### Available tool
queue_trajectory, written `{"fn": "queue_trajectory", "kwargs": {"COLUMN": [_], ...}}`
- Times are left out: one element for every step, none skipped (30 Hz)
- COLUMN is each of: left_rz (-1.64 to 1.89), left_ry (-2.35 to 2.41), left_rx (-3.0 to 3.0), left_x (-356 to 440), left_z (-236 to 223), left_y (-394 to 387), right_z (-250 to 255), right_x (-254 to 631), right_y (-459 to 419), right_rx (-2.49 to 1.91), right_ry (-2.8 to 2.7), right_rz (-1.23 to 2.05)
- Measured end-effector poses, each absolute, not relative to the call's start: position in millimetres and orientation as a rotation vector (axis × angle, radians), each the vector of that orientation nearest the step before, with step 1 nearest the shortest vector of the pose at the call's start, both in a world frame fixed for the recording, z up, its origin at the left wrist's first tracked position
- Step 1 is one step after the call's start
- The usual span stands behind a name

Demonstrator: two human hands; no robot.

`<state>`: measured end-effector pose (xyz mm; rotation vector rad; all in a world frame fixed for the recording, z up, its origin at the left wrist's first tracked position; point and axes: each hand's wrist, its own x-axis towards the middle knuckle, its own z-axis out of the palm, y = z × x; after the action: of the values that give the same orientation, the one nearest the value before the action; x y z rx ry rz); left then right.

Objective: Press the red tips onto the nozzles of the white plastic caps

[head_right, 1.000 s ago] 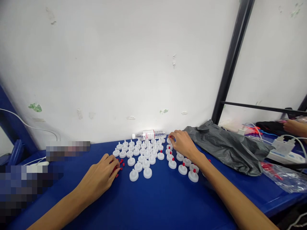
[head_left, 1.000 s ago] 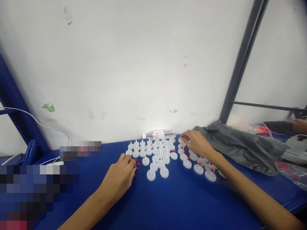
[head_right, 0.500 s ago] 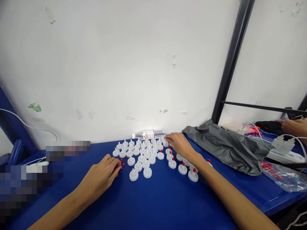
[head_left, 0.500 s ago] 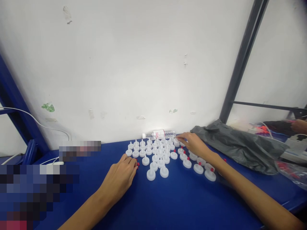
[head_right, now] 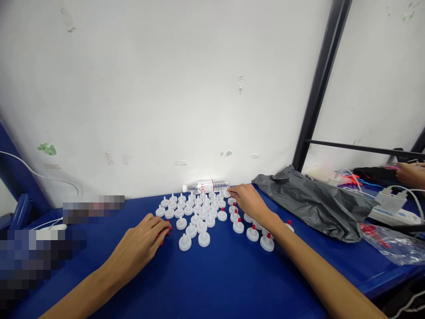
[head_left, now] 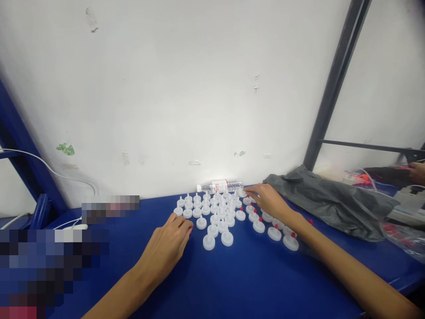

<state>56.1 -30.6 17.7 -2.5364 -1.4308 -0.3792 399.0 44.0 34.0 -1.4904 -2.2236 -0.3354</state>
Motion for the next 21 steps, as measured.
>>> {"fn": "queue_trajectory", "kwargs": {"left_rz": [-0.379, -0.378, -0.377, -0.375, -0.373, -0.372, -0.372, -0.375, -0.38, -0.385, -0.39, -0.396, -0.401, -0.407, -0.413, -0.417, -0.42, -0.425, -0.43, -0.439, -0.45], "left_ry": [-1.434, -1.439, -1.445, -1.449, -1.452, -1.454, -1.455, -1.456, -1.456, -1.454, -1.45, -1.443, -1.436, -1.427, -1.419, -1.412, -1.406, -1.401, -1.398, -1.398, -1.399], "left_rx": [-2.535, -2.533, -2.531, -2.53, -2.531, -2.535, -2.538, -2.54, -2.542, -2.544, -2.545, -2.543, -2.542, -2.54, -2.539, -2.539, -2.542, -2.546, -2.55, -2.551, -2.551], "left_x": [56, 57, 57, 58, 58, 58, 59, 59, 59, 59, 59, 58, 58, 58, 57, 57, 57, 57, 56, 56, 57], "left_z": [18, 18, 18, 19, 19, 20, 20, 21, 21, 21, 21, 21, 20, 19, 18, 17, 16, 16, 15, 15, 16], "left_y": [-31, -31, -31, -31, -31, -32, -32, -33, -33, -33, -34, -34, -33, -33, -33, -32, -32, -32, -32, -32, -32], "right_z": [33, 32, 32, 33, 34, 35, 35, 36, 35, 34, 33, 30, 28, 26, 24, 24, 24, 25, 28, 31, 34], "right_x": [399, 400, 401, 402, 403, 404, 405, 405, 405, 405, 405, 405, 405, 404, 404, 404, 403, 402, 400, 398, 396], "right_y": [44, 45, 45, 45, 44, 44, 44, 44, 44, 45, 47, 48, 50, 52, 53, 53, 53, 51, 49, 46, 42], "right_rx": [-1.488, -1.488, -1.492, -1.499, -1.509, -1.52, -1.53, -1.536, -1.536, -1.53, -1.521, -1.508, -1.495, -1.486, -1.481, -1.479, -1.477, -1.472, -1.46, -1.442, -1.414], "right_ry": [-2.238, -2.25, -2.256, -2.257, -2.252, -2.244, -2.234, -2.228, -2.228, -2.235, -2.249, -2.27, -2.291, -2.308, -2.317, -2.317, -2.31, -2.301, -2.292, -2.287, -2.294], "right_rz": [-0.329, -0.328, -0.33, -0.338, -0.349, -0.361, -0.373, -0.38, -0.383, -0.38, -0.372, -0.359, -0.344, -0.328, -0.315, -0.304, -0.293, -0.283, -0.273, -0.264, -0.244]}}
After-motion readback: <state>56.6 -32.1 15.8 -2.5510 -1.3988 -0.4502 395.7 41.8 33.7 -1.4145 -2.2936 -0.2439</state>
